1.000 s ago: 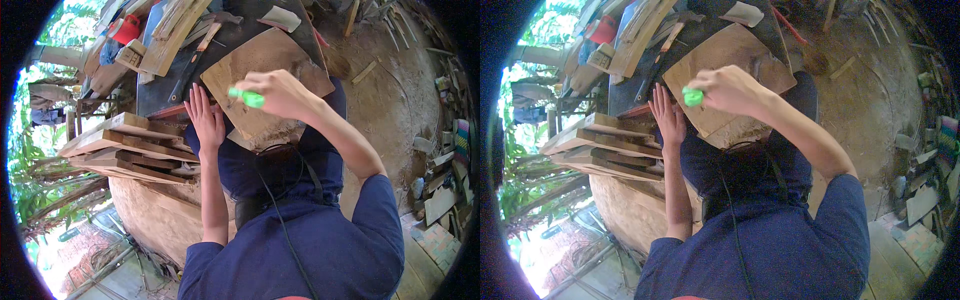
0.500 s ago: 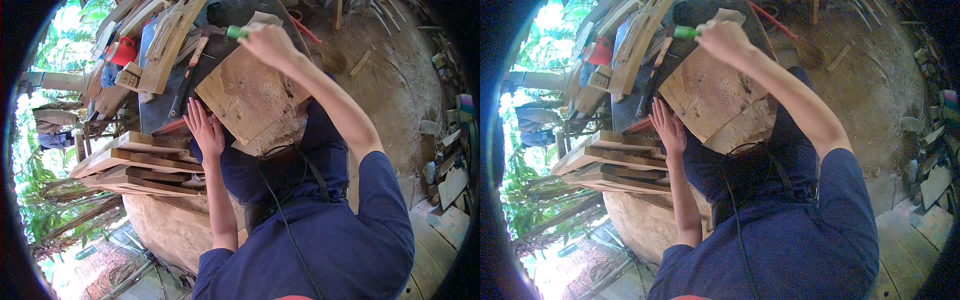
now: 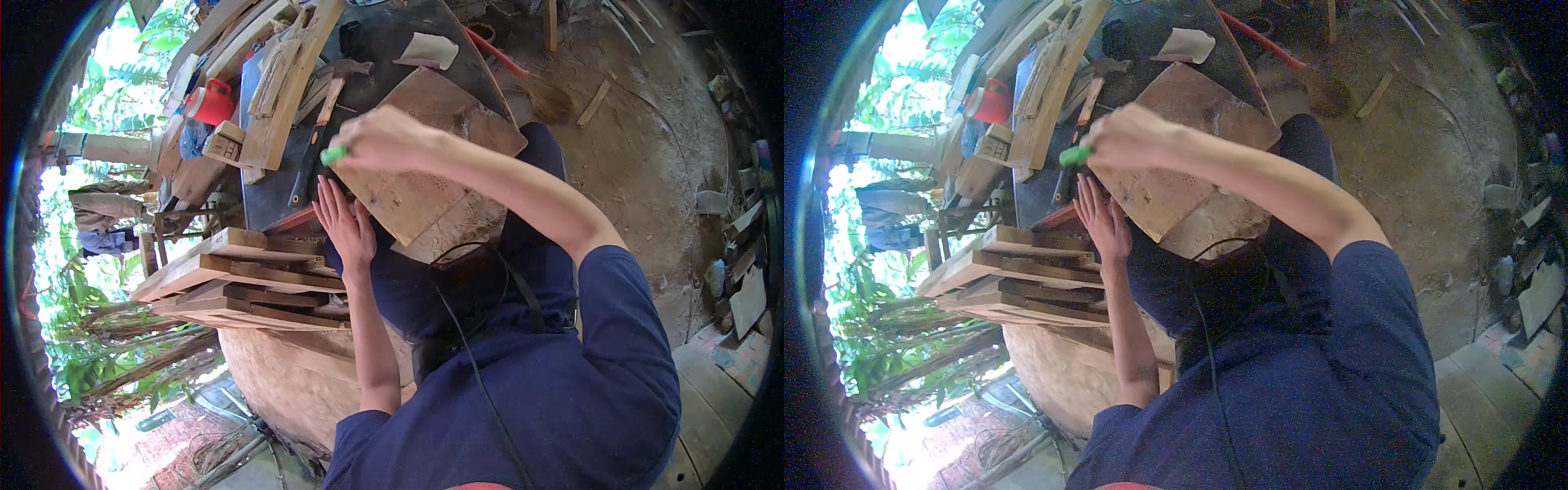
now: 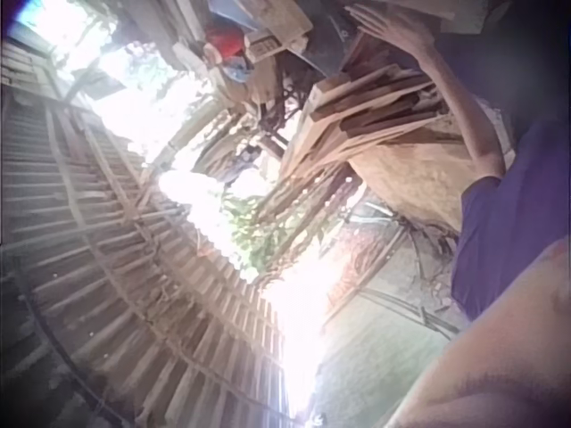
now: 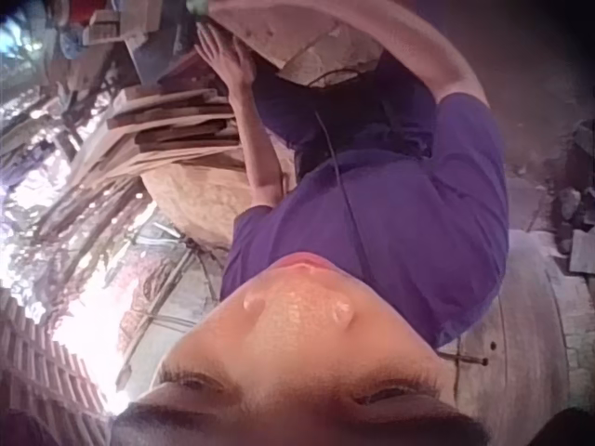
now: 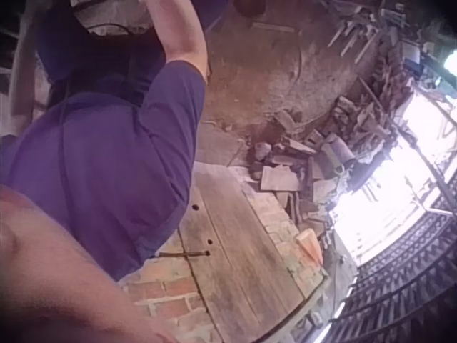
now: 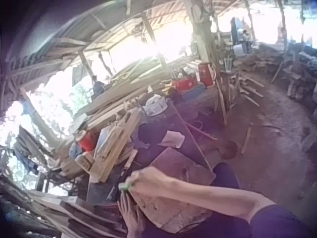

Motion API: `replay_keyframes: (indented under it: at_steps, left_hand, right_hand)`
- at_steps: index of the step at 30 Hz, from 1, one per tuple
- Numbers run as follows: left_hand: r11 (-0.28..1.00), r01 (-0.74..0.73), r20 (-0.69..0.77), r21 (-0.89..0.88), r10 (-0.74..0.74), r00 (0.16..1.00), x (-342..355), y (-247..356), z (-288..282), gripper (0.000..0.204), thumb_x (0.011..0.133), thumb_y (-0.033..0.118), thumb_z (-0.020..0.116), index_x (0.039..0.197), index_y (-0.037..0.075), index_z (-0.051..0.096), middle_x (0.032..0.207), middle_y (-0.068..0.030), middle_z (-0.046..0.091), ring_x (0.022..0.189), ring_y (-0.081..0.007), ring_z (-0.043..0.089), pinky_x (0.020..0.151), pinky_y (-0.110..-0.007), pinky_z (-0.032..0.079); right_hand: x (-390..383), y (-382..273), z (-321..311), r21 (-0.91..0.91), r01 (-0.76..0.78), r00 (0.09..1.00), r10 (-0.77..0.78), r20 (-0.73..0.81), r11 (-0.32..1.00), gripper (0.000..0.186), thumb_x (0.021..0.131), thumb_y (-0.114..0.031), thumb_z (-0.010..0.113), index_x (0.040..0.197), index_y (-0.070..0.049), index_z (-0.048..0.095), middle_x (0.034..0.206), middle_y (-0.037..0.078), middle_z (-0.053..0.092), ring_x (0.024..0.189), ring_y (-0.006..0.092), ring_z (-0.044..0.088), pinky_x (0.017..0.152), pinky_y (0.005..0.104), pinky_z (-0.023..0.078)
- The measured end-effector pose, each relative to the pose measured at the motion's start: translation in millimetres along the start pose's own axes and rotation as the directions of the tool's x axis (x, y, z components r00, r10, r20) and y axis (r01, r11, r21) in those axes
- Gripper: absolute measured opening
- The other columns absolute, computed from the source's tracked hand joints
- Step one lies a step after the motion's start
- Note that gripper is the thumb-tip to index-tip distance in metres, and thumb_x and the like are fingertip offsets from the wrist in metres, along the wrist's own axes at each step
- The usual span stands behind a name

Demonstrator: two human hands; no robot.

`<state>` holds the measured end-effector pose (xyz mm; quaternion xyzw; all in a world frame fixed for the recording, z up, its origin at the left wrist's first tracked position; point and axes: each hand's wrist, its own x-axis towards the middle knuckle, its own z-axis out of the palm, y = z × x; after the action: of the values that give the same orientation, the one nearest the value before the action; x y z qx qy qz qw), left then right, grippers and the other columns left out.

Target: Cleaning, hammering a nail, and sanding a small wooden block.

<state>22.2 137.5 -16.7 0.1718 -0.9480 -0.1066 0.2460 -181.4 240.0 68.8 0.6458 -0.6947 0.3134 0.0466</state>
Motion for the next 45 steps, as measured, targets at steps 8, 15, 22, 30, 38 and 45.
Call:
replay_keyframes:
  at_steps: [8,15,22,30,38,45]
  left_hand:
    - [0.999,0.054,0.006,0.003,-0.054,0.999,-1.0,2.5,-3.5,0.059,0.109,0.028,0.040,0.157,-0.006,0.034,0.169,-0.0225,0.025,0.157,-0.0370,0.022,0.128,-0.053,0.011]
    - [0.999,0.040,-0.028,-0.029,-0.041,0.999,4.4,11.5,0.9,0.060,0.109,0.029,0.037,0.157,-0.007,0.032,0.169,-0.0218,0.026,0.157,-0.0364,0.024,0.127,-0.052,0.011]
    - [0.999,0.022,-0.028,-0.041,-0.023,0.999,-0.8,7.3,-2.5,0.073,0.109,0.048,0.037,0.159,-0.006,0.031,0.169,-0.0219,0.026,0.157,-0.0371,0.023,0.127,-0.052,0.011]
    - [0.997,0.045,-0.043,-0.064,-0.048,0.998,-3.0,8.8,-5.8,0.071,0.108,0.043,0.040,0.158,-0.006,0.032,0.168,-0.0230,0.026,0.157,-0.0378,0.023,0.127,-0.053,0.011]
    - [0.996,0.043,-0.063,-0.083,-0.048,0.997,1.5,10.5,-0.9,0.070,0.107,0.041,0.043,0.157,-0.008,0.033,0.168,-0.0235,0.026,0.156,-0.0393,0.025,0.126,-0.055,0.011]
    - [0.995,0.063,-0.059,-0.076,-0.068,0.996,-1.2,9.7,-0.4,0.071,0.106,0.041,0.044,0.155,-0.009,0.035,0.168,-0.0231,0.027,0.155,-0.0392,0.025,0.127,-0.054,0.012]
  right_hand:
    - [-40.9,-17.0,-14.2,0.095,0.110,0.994,-0.111,0.003,0.989,0.016,0.091,-0.019,0.065,0.105,-0.015,0.073,0.089,0.008,0.069,0.086,0.0275,0.073,0.068,0.0387,0.061]
    - [-104.4,-40.7,-29.3,-0.120,-0.196,0.980,0.190,-0.061,0.973,0.028,0.092,-0.017,0.064,0.118,-0.019,0.074,0.107,0.009,0.075,0.075,0.0275,0.074,0.074,0.0429,0.063]
    - [-119.4,-16.4,-66.5,-0.198,-0.376,0.925,0.355,-0.136,0.905,0.028,0.094,-0.016,0.069,0.122,-0.016,0.072,0.101,0.005,0.073,0.079,0.0236,0.074,0.066,0.0337,0.061]
    - [-152.5,-34.4,-80.0,-0.217,-0.416,0.894,0.354,-0.275,0.883,0.029,0.088,-0.020,0.070,0.118,-0.017,0.069,0.094,0.007,0.069,0.072,0.0258,0.072,0.060,0.0365,0.059]
    - [-168.4,-41.9,-98.9,-0.195,-0.621,0.777,0.564,-0.279,0.759,0.044,0.086,-0.006,0.069,0.126,-0.023,0.069,0.094,0.006,0.065,0.079,0.0270,0.073,0.068,0.0373,0.060]
    - [-178.5,-51.8,-97.5,-0.017,-0.513,0.837,0.497,-0.229,0.858,0.044,0.088,-0.005,0.068,0.128,-0.023,0.067,0.106,0.004,0.069,0.084,0.0270,0.073,0.071,0.0369,0.061]
